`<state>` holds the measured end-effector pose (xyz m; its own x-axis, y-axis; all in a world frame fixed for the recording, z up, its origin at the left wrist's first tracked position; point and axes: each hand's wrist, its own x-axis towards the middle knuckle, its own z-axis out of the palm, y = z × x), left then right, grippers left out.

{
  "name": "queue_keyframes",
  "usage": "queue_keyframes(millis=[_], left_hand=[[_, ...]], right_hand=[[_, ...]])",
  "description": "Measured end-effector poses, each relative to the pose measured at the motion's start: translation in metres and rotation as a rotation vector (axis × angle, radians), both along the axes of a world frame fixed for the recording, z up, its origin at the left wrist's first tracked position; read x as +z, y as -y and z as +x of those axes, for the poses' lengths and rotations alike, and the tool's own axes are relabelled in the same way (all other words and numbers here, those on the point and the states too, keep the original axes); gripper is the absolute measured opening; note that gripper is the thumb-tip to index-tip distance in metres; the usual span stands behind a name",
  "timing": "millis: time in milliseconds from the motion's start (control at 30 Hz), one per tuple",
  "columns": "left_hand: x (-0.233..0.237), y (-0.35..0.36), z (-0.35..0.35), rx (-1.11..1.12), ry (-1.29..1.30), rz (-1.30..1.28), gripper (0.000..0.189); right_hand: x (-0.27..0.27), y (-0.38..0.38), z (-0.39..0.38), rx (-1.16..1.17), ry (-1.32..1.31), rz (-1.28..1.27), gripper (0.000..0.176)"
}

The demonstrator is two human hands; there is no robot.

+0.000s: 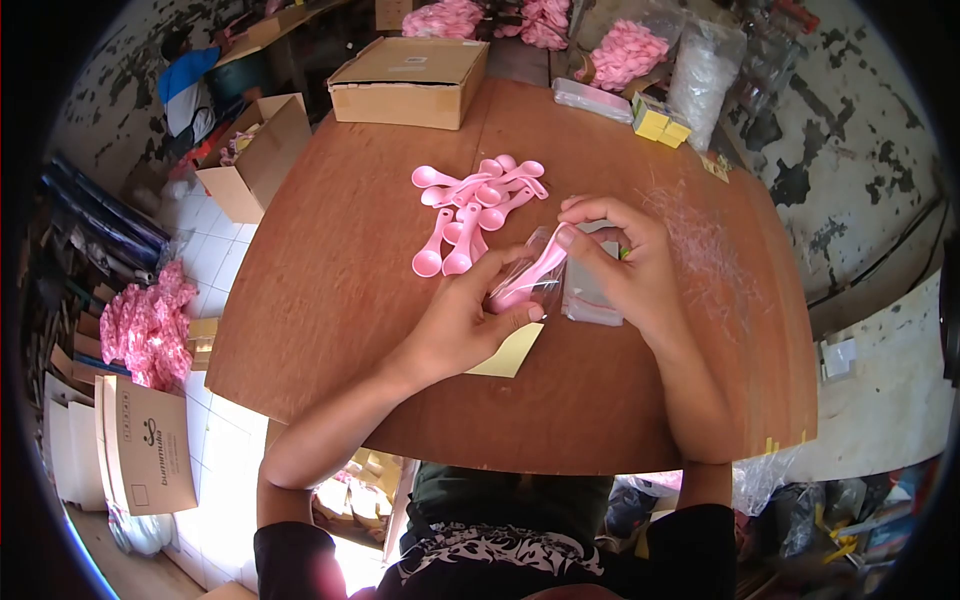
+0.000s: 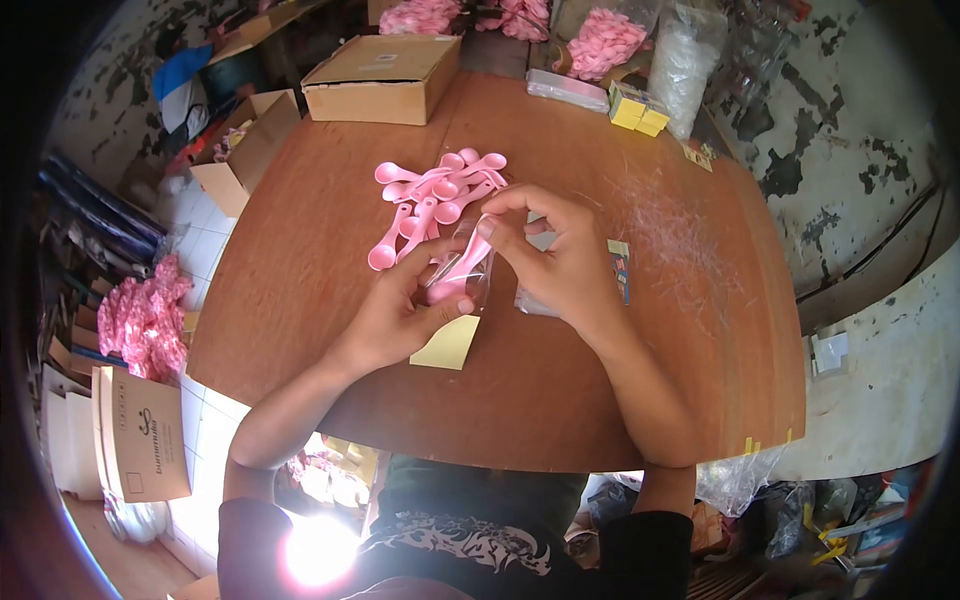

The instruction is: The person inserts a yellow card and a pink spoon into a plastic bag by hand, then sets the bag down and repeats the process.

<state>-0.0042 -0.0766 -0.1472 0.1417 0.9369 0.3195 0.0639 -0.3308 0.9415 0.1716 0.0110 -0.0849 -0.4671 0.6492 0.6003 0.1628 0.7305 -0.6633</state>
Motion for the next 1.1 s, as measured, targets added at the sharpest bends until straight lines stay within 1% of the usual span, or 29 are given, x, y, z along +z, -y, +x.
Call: queue_keyframes(millis=[33,67,100,133,167,200,267,300,333,367,400,433,467,500,533,567,633,667,733,767,833,867,900,933,967,1000,1033,1067,1100], left_hand=[[-0.002,0.000,0.002,0.001,0.001,0.001,0.057],[-0.006,-0.001,0.004,-0.008,0.079,0.010,0.061],[-0.006,0.000,0.006,-0.017,0.158,0.019,0.066],[-0.005,0.000,0.005,-0.016,0.159,0.020,0.066],[-0.002,0.002,0.003,-0.034,0.146,0.010,0.070],[0.000,0.003,0.002,-0.051,0.133,0.001,0.074],[0.001,0.003,0.003,-0.027,0.124,0.048,0.075],[0.003,0.004,0.004,-0.004,0.113,0.094,0.076],[0.006,0.006,0.003,-0.001,0.117,0.096,0.076],[0.010,0.008,0.002,-0.031,0.100,0.059,0.079],[0.013,0.010,0.001,-0.060,0.083,0.023,0.083],[0.009,0.008,0.000,-0.056,0.086,0.026,0.083],[0.001,0.004,-0.002,0.033,-0.051,0.182,0.088],[-0.004,0.003,-0.003,0.123,-0.190,0.334,0.093],[0.000,0.008,-0.001,0.211,-0.200,0.358,0.093],[0.002,0.008,-0.004,0.215,-0.201,0.351,0.093],[0.003,0.002,-0.008,0.337,-0.246,0.520,0.081],[-0.001,-0.001,-0.007,0.330,-0.136,0.513,0.074],[-0.004,-0.002,-0.004,0.312,-0.105,0.483,0.072],[-0.003,-0.003,-0.005,0.304,-0.072,0.476,0.070],[0.000,-0.002,-0.007,0.305,-0.082,0.469,0.067],[0.002,0.000,-0.007,0.295,-0.083,0.464,0.064],[0.005,0.004,-0.007,0.300,-0.088,0.458,0.064],[0.010,0.007,-0.008,0.258,-0.125,0.436,0.061],[0.013,0.009,-0.007,0.214,-0.163,0.417,0.058],[0.015,0.011,-0.003,0.212,-0.167,0.419,0.058],[0.015,0.015,0.004,0.073,0.081,0.268,0.051],[0.016,0.016,0.008,-0.067,0.327,0.112,0.046],[0.014,0.015,0.007,-0.069,0.326,0.114,0.046]], right_hand=[[-0.002,0.001,-0.001,0.061,-0.019,-0.073,0.011],[-0.004,0.002,-0.002,0.122,-0.037,-0.147,0.012],[-0.002,0.005,0.000,0.123,-0.036,-0.146,0.012],[0.000,0.007,0.003,0.135,0.049,-0.330,0.012],[0.002,0.009,0.004,0.146,0.134,-0.514,0.013],[0.001,0.009,0.002,0.148,0.135,-0.513,0.013],[-0.002,0.009,-0.001,0.182,0.008,-0.222,0.014],[-0.001,0.010,-0.001,0.184,0.012,-0.220,0.014],[0.002,0.011,0.000,0.198,0.028,-0.334,0.013],[0.005,0.013,0.002,0.212,0.045,-0.447,0.012],[0.009,0.014,0.005,0.215,0.050,-0.445,0.012],[0.016,0.016,0.009,0.196,0.100,-0.371,0.012],[0.023,0.017,0.013,0.178,0.151,-0.297,0.011],[0.033,0.019,0.018,0.102,0.131,-0.147,0.011],[0.043,0.020,0.024,0.026,0.108,0.000,0.011],[0.053,0.020,0.029,0.030,0.108,-0.006,0.011],[0.069,0.014,0.033,-0.116,-0.031,0.443,0.012],[0.072,0.011,0.030,-0.120,-0.032,0.432,0.012],[0.070,0.008,0.022,-0.142,0.381,0.248,0.012],[0.068,0.008,0.024,-0.141,0.373,0.238,0.012],[0.063,0.008,0.029,-0.018,0.345,0.296,0.012],[0.062,0.012,0.029,-0.008,0.342,0.289,0.012],[0.062,0.017,0.031,0.035,0.307,0.180,0.013],[0.061,0.022,0.034,0.074,0.271,0.073,0.013],[0.057,0.028,0.035,0.075,0.268,0.071,0.013],[0.052,0.034,0.035,0.155,0.166,-0.187,0.015],[0.049,0.039,0.034,0.233,0.061,-0.443,0.017],[0.049,0.043,0.033,0.262,0.085,-0.544,0.021],[0.044,0.042,0.033,0.260,0.084,-0.541,0.021]])
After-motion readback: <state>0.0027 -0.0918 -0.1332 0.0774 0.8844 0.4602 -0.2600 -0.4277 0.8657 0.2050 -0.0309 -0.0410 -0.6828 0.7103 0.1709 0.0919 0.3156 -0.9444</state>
